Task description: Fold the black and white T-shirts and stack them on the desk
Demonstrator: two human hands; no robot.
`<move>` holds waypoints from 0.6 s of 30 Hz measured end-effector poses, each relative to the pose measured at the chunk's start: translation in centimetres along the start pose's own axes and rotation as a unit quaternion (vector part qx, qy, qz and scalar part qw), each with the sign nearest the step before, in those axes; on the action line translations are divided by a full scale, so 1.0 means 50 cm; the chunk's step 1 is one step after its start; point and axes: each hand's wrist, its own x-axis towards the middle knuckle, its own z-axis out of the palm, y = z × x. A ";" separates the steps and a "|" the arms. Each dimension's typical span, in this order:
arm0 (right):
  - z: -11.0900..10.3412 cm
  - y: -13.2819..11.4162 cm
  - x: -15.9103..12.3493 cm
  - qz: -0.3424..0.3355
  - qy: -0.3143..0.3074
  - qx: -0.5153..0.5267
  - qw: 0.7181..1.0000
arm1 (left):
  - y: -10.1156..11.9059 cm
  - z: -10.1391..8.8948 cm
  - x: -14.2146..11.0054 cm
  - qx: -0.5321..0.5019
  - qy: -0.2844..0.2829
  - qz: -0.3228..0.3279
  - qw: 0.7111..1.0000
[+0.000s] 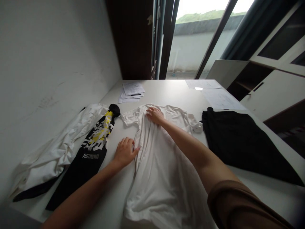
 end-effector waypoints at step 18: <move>0.007 -0.052 -0.123 -0.014 -0.048 -0.006 0.999 | 0.051 -0.062 -0.145 -0.668 -0.371 -0.230 0.602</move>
